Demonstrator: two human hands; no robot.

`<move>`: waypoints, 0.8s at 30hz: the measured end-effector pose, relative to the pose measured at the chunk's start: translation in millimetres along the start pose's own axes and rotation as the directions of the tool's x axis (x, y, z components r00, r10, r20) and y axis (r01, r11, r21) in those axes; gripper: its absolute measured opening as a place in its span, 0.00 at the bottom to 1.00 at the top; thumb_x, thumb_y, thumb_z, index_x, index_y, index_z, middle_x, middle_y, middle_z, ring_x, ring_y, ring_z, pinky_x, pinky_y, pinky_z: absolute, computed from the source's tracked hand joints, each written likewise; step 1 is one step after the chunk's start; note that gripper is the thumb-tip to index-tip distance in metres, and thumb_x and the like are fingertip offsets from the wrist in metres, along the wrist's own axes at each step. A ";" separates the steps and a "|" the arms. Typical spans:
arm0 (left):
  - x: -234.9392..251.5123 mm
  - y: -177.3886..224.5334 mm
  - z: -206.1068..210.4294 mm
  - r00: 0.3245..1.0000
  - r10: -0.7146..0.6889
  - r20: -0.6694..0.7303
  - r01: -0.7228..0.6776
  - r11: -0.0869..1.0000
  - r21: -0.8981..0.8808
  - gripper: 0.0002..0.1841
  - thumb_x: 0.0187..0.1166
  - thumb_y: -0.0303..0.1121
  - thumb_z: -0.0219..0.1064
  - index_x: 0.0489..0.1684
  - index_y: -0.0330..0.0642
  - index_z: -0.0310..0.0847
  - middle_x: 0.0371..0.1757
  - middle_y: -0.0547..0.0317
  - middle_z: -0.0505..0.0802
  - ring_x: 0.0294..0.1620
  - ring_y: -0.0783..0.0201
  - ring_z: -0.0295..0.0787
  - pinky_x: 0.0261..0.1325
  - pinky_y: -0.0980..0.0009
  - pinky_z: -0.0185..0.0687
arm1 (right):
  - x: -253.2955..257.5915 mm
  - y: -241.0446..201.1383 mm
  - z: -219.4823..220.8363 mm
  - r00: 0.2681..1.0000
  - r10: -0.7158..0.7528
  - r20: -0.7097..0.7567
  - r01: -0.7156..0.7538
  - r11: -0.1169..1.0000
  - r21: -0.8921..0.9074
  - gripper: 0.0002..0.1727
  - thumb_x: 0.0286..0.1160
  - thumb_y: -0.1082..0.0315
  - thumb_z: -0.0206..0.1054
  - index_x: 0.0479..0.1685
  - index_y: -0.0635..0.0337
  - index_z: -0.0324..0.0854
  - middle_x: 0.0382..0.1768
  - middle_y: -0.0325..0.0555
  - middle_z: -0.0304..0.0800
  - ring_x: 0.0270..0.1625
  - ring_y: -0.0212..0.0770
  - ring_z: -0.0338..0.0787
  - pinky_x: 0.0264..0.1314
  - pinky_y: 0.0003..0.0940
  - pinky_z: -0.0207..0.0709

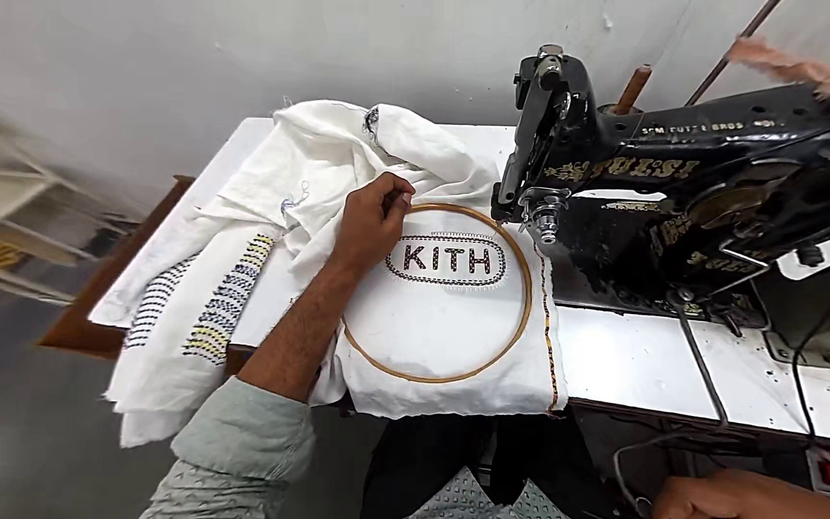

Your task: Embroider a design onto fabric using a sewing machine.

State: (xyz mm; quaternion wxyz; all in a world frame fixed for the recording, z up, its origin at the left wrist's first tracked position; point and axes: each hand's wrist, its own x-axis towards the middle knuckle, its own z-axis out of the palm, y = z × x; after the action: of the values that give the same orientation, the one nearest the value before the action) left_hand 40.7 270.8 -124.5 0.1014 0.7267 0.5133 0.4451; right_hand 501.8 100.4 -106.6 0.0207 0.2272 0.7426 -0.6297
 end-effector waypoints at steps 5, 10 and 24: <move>-0.6 -1.0 2.3 0.995 -0.012 0.096 0.016 0.999 -0.040 0.11 0.87 0.30 0.59 0.52 0.36 0.86 0.37 0.57 0.92 0.34 0.72 0.88 0.43 0.73 0.86 | 72.3 -46.8 -1.8 0.917 -0.238 -0.321 0.328 0.907 0.264 0.16 0.91 0.57 0.59 0.66 0.53 0.81 0.61 0.51 0.91 0.59 0.49 0.94 0.62 0.45 0.92; -0.8 -3.6 1.6 0.972 0.040 0.230 -0.036 0.999 -0.022 0.10 0.86 0.29 0.60 0.50 0.37 0.88 0.40 0.55 0.93 0.37 0.70 0.89 0.47 0.71 0.86 | 155.3 -78.1 -20.2 0.802 -0.101 -0.589 0.294 0.925 0.241 0.17 0.90 0.69 0.47 0.70 0.59 0.74 0.41 0.50 0.93 0.39 0.42 0.95 0.45 0.35 0.92; 5.8 7.3 5.7 0.911 0.057 0.408 -0.135 0.977 0.166 0.08 0.86 0.27 0.60 0.41 0.33 0.85 0.41 0.49 0.85 0.43 0.55 0.85 0.53 0.57 0.82 | 251.3 -78.5 -63.5 0.573 -0.003 -0.820 -0.414 0.862 -0.292 0.18 0.83 0.52 0.69 0.57 0.57 0.82 0.32 0.46 0.86 0.35 0.47 0.86 0.42 0.51 0.79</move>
State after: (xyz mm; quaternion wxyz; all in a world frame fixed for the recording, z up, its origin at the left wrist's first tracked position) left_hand 50.1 274.1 -120.2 0.1121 0.8332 0.4854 0.2401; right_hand 264.4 230.5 -100.5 -0.1850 0.5598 0.7642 -0.2616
